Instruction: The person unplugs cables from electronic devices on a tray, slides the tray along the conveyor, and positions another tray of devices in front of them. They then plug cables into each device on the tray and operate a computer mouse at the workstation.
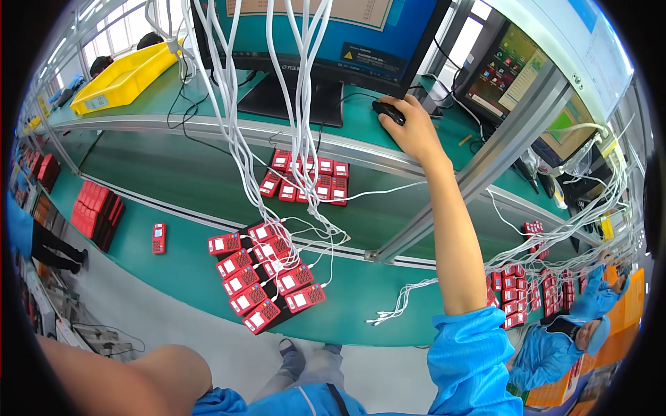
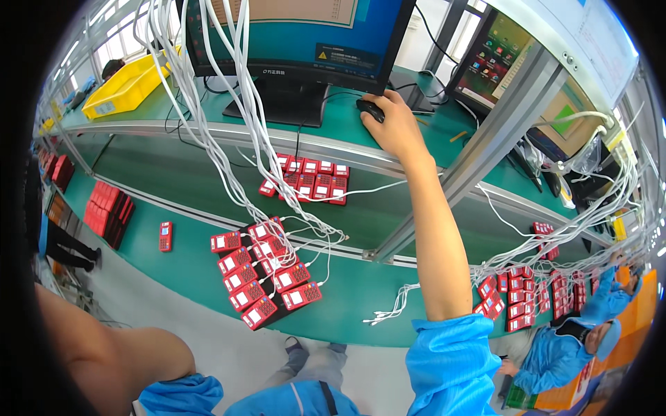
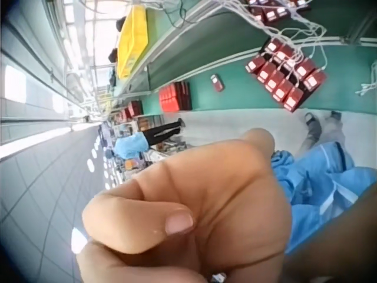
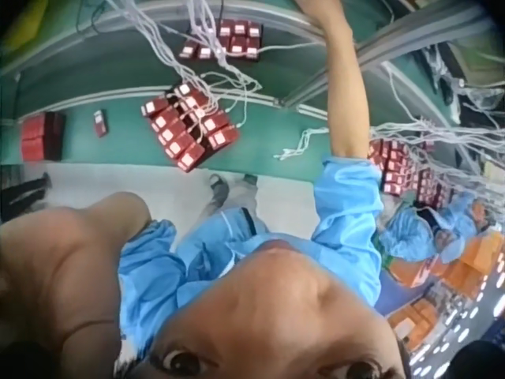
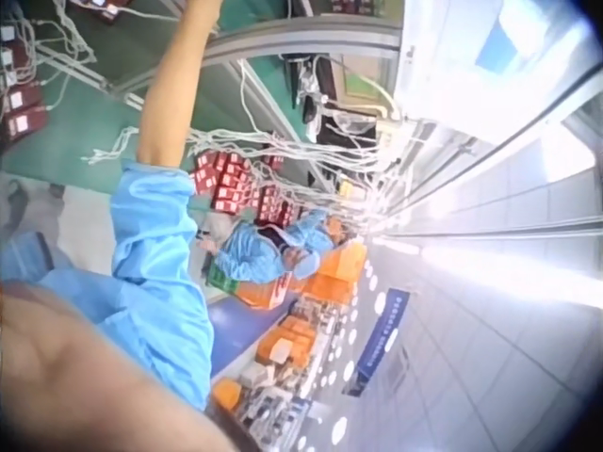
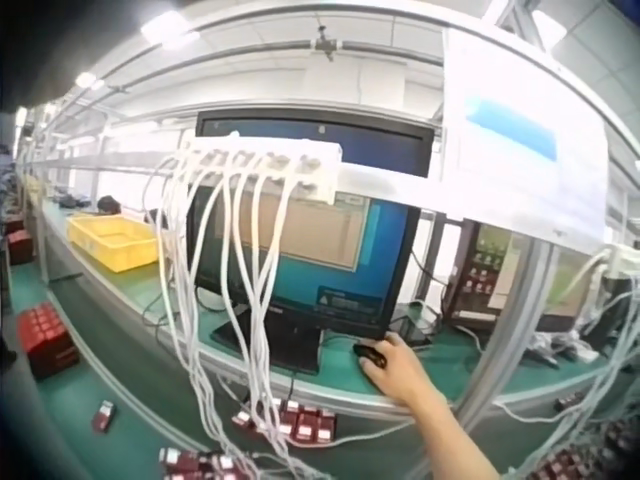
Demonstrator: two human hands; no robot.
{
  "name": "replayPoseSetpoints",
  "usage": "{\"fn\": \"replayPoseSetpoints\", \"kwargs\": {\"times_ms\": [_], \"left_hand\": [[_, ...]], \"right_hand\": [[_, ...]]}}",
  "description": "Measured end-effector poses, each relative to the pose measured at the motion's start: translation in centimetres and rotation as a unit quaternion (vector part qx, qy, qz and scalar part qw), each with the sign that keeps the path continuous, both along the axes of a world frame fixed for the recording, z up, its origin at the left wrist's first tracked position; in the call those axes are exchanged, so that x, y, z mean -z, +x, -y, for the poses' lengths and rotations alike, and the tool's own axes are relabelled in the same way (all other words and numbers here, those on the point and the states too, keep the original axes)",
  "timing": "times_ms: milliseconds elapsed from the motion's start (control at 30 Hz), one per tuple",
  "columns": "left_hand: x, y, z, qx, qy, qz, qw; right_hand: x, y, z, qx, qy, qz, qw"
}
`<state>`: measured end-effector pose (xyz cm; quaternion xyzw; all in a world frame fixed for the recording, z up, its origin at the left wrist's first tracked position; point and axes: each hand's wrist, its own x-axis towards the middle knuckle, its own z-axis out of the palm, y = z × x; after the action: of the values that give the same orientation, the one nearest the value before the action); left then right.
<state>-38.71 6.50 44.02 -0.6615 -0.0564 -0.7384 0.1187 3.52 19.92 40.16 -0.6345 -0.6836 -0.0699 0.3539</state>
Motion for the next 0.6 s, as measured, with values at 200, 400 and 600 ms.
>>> {"fn": "replayPoseSetpoints", "kwargs": {"times_ms": [200,400,600], "left_hand": [[0.2,-0.2,0.9,-0.007,-0.021,0.002,1.000],[-0.4,-0.8,3.4,-0.014,-0.052,-0.012,0.998],[-3.5,-2.2,4.9,-0.007,-0.070,-0.064,0.995]], "right_hand": [[-0.6,-0.4,0.0,0.015,-0.027,0.005,1.000],[-0.3,0.7,-0.7,-0.010,0.036,0.017,0.999],[-0.2,0.1,0.6,-0.012,0.058,-0.016,0.998]]}}
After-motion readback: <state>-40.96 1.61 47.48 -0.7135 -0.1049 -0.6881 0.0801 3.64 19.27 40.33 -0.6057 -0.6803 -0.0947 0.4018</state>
